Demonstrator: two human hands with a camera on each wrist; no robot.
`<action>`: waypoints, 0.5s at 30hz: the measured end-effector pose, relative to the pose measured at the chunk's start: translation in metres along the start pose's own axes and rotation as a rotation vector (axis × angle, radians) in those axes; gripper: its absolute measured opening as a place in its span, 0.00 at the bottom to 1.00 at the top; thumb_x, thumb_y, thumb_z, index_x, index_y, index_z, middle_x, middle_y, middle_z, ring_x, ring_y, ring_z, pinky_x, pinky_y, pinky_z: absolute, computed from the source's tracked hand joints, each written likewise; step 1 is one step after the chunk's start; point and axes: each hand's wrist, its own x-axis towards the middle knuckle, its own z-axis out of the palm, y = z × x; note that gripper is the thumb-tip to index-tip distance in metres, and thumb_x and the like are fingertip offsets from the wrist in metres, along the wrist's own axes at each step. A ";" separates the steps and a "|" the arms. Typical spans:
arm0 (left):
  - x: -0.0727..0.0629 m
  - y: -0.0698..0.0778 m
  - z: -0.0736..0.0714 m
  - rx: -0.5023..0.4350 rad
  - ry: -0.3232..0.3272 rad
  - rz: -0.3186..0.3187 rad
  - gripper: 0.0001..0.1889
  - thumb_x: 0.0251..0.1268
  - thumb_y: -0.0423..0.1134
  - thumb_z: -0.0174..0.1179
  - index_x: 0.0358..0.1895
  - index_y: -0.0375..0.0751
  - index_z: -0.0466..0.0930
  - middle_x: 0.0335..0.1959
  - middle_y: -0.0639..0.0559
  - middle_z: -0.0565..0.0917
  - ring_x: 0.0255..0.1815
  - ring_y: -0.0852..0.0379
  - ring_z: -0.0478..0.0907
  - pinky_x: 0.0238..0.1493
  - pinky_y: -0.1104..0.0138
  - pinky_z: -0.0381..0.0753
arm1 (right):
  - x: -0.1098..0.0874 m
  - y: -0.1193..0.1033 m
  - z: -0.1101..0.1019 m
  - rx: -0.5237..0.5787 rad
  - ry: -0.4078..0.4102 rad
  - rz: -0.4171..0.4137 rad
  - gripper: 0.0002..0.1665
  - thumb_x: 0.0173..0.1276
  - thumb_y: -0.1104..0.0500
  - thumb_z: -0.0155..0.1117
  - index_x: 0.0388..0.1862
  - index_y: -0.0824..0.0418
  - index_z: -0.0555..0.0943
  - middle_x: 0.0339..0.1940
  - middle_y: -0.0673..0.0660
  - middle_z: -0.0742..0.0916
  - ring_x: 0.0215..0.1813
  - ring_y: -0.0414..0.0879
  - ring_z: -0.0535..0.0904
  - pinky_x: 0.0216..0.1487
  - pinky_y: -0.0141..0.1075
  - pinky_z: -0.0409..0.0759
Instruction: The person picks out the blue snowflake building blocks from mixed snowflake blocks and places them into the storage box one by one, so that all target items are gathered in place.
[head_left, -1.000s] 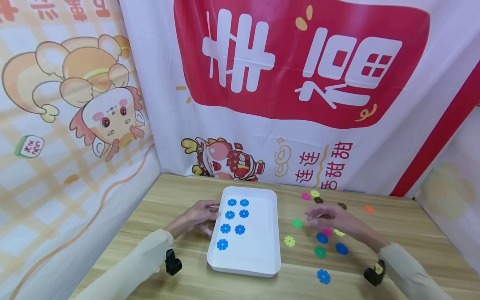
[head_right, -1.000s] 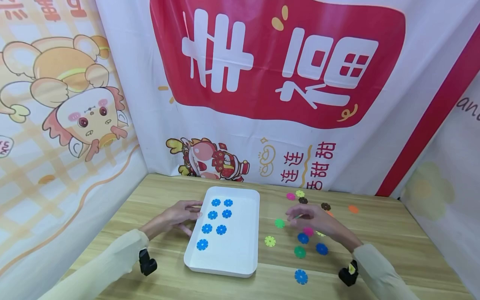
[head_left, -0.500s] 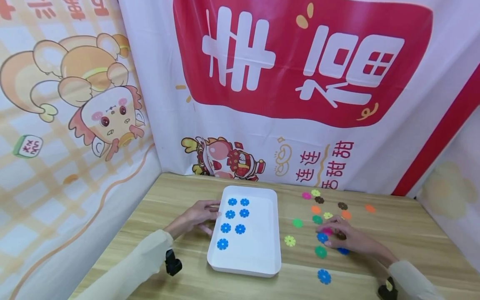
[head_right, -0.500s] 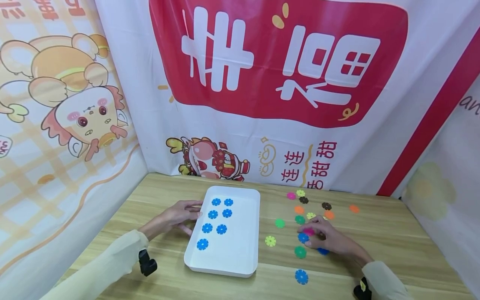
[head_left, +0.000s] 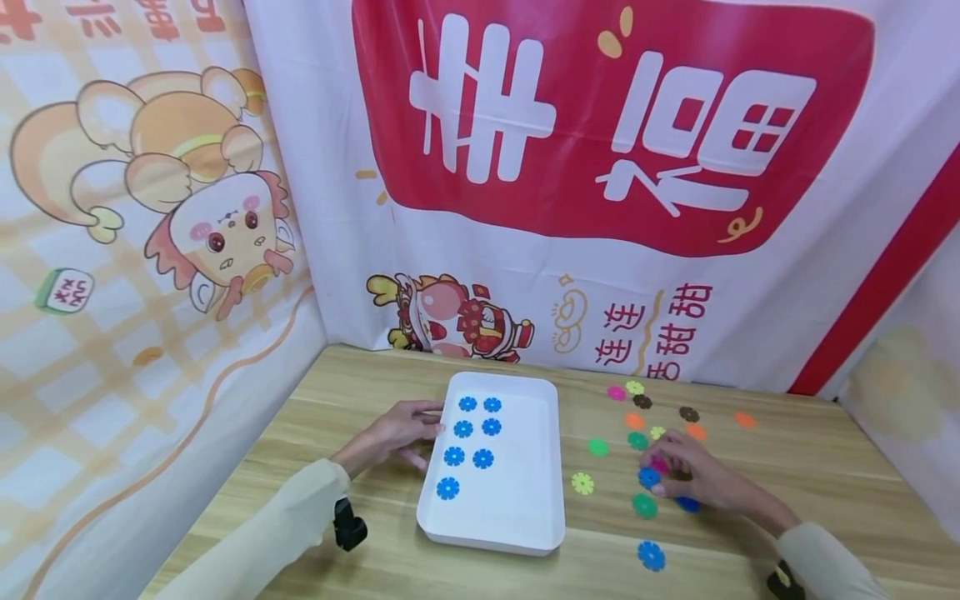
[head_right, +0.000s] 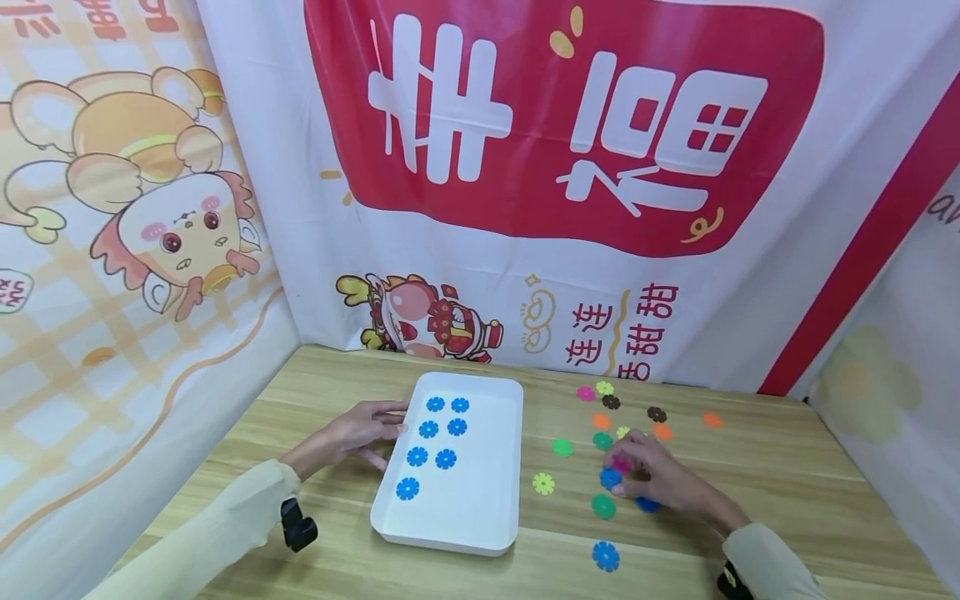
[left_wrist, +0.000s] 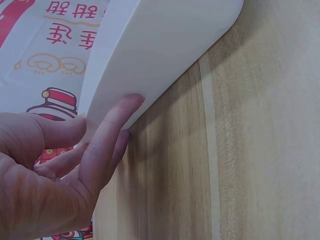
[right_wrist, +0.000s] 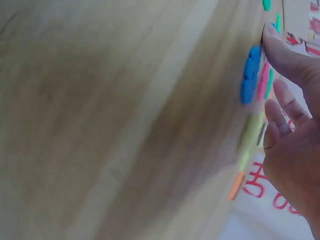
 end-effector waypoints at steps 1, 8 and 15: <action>0.000 0.000 0.000 0.001 0.000 0.003 0.30 0.78 0.33 0.60 0.79 0.40 0.66 0.74 0.32 0.74 0.55 0.43 0.87 0.32 0.56 0.95 | 0.001 -0.003 -0.001 -0.024 0.008 0.000 0.17 0.69 0.51 0.74 0.55 0.50 0.83 0.50 0.50 0.79 0.53 0.44 0.73 0.54 0.36 0.77; 0.000 -0.001 0.000 -0.015 0.005 0.002 0.29 0.77 0.33 0.60 0.79 0.41 0.67 0.73 0.32 0.75 0.54 0.44 0.87 0.33 0.56 0.95 | 0.013 -0.025 -0.010 0.033 -0.059 0.012 0.08 0.72 0.59 0.71 0.47 0.55 0.82 0.40 0.50 0.86 0.42 0.41 0.80 0.42 0.32 0.85; 0.000 0.000 0.001 0.002 0.009 -0.004 0.30 0.76 0.32 0.61 0.78 0.41 0.68 0.72 0.32 0.76 0.51 0.46 0.88 0.31 0.57 0.95 | 0.032 -0.043 -0.015 0.102 -0.012 -0.016 0.03 0.76 0.64 0.66 0.45 0.60 0.85 0.40 0.54 0.91 0.39 0.42 0.87 0.41 0.32 0.91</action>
